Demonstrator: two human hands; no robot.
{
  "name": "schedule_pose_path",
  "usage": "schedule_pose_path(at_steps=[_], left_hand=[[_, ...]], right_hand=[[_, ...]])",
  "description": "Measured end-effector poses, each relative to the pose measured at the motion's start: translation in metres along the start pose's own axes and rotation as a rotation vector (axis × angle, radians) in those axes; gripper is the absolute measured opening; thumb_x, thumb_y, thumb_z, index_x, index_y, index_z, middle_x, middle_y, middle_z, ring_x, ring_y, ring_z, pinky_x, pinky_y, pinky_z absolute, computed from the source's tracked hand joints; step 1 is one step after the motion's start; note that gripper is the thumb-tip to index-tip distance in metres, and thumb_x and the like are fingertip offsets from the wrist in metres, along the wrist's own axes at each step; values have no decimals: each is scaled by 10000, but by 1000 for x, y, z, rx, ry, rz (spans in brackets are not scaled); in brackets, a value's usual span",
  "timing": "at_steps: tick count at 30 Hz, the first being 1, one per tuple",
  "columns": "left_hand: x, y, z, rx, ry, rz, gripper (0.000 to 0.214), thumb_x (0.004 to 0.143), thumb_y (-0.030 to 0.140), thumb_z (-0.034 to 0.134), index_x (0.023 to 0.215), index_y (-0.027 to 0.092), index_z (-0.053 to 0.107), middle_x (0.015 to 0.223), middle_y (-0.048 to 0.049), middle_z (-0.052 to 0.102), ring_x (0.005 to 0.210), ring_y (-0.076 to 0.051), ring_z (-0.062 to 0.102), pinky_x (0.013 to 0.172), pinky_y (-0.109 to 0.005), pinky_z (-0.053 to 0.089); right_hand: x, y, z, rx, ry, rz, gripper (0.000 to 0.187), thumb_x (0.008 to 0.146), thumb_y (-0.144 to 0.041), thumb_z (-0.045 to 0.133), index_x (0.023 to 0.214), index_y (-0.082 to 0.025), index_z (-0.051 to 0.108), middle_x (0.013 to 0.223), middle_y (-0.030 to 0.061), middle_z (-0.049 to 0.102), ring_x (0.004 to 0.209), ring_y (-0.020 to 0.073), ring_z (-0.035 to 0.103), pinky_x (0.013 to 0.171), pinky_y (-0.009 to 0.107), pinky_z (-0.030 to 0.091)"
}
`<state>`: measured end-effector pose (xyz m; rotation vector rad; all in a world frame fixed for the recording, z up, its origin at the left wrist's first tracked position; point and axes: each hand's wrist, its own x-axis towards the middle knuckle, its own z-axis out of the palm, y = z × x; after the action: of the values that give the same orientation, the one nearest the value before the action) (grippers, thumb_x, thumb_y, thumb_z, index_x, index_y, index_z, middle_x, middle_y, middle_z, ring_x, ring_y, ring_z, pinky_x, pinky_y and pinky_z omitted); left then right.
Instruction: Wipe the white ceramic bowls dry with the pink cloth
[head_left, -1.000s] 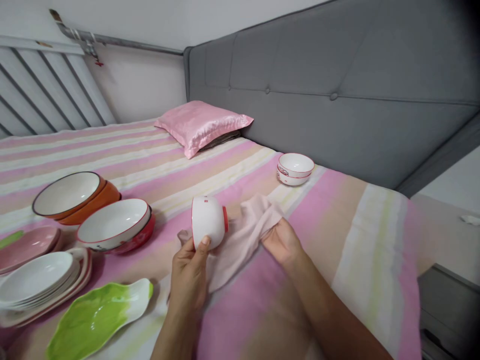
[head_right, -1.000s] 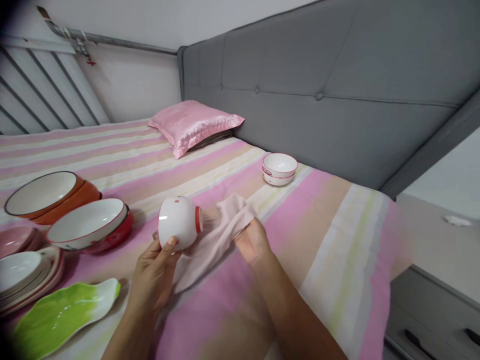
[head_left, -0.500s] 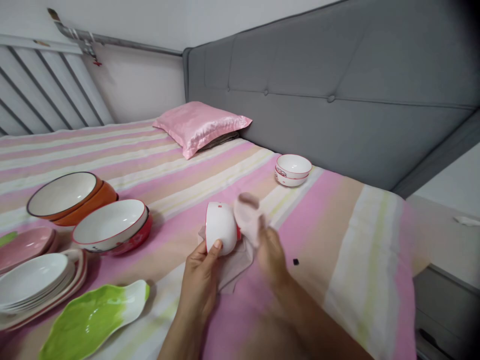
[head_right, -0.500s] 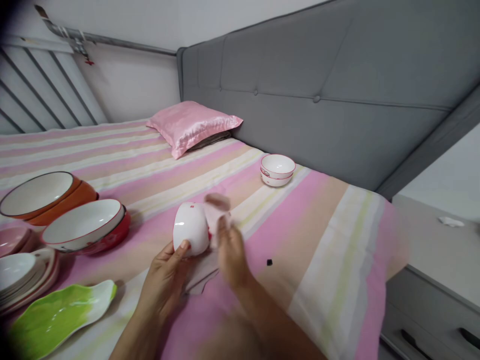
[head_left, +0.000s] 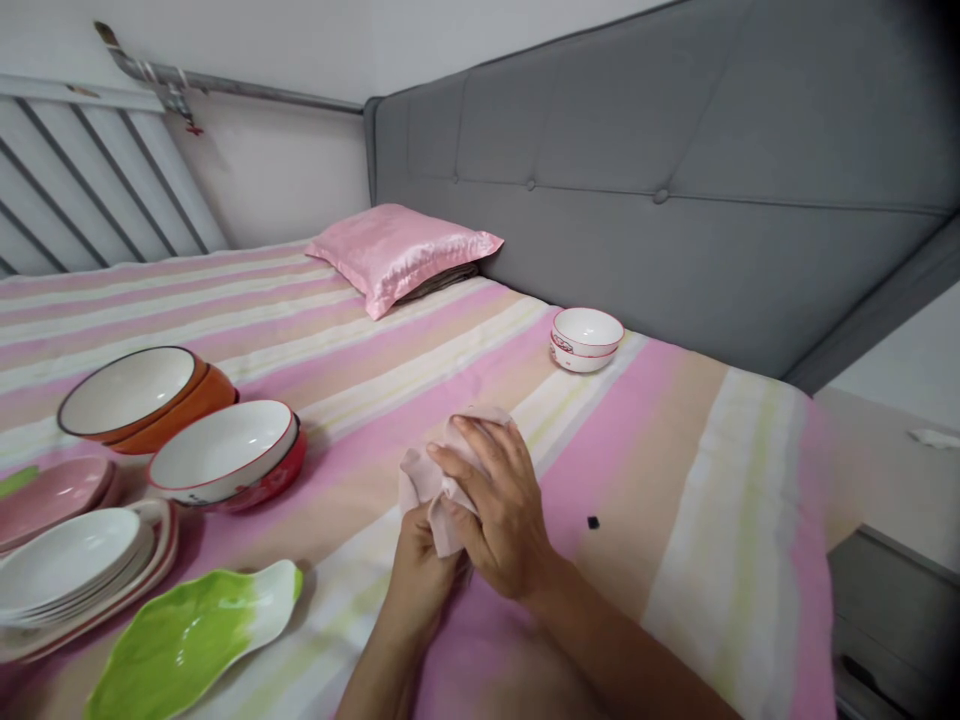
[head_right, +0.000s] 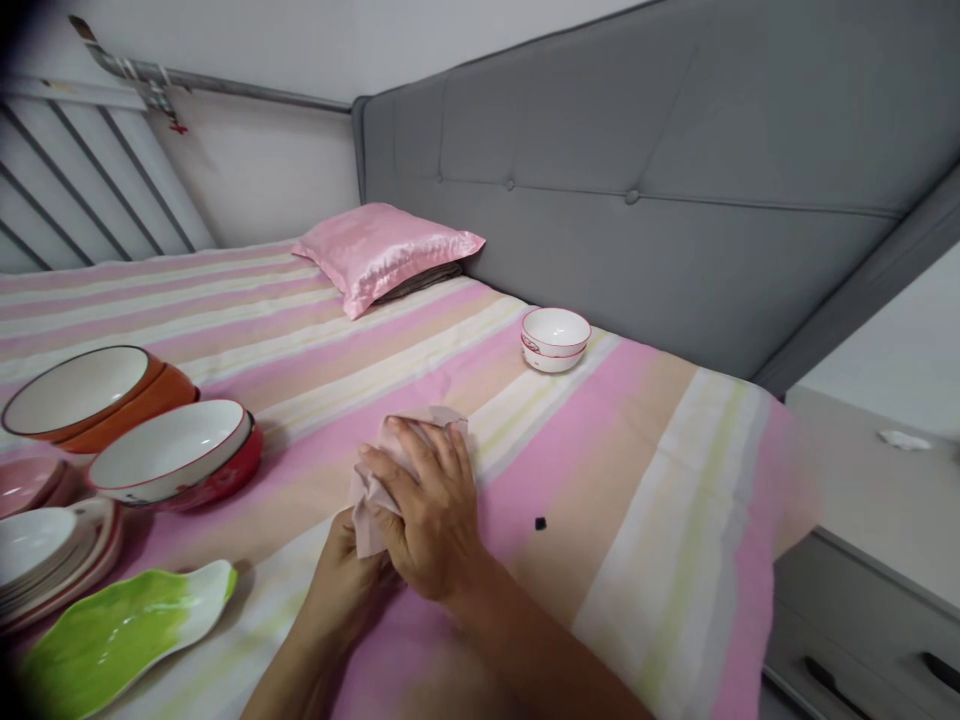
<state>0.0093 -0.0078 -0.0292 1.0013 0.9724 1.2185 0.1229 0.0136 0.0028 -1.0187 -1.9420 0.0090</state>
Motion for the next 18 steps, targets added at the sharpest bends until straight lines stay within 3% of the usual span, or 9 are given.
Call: schedule_pose_path(at_steps=[4, 8, 14, 18], left_hand=[[1, 3, 0, -24, -135, -47, 214, 685, 284, 750, 619, 118, 633, 597, -1, 549, 549, -89, 437, 528, -205, 349], [0, 12, 2, -2, -175, -41, 221, 726, 336, 728, 699, 121, 687, 648, -13, 560, 586, -100, 450, 552, -213, 361], [-3, 20, 1, 50, -232, -48, 213, 754, 337, 705, 820, 137, 738, 776, -46, 617, 693, -136, 497, 620, -226, 379], [-4, 19, -1, -4, -240, -64, 192, 762, 329, 706, 797, 143, 740, 666, 3, 550, 557, -63, 380, 529, -190, 304]], right_hand=[[2, 5, -5, 48, 76, 35, 361, 900, -230, 419, 1211, -204, 600, 1372, 95, 494, 1280, 276, 415, 1103, 523, 275], [6, 13, -12, 194, 100, 133, 353, 929, -231, 395, 1217, -181, 593, 1343, 96, 522, 1291, 233, 421, 1097, 442, 324], [13, 30, -20, 593, 67, 380, 350, 973, -330, 369, 1178, -221, 631, 1309, 48, 571, 1296, 183, 440, 1113, 366, 306], [15, 41, -18, 908, 72, 627, 370, 941, -460, 423, 1112, -249, 676, 1294, 6, 598, 1287, 187, 452, 1124, 337, 265]])
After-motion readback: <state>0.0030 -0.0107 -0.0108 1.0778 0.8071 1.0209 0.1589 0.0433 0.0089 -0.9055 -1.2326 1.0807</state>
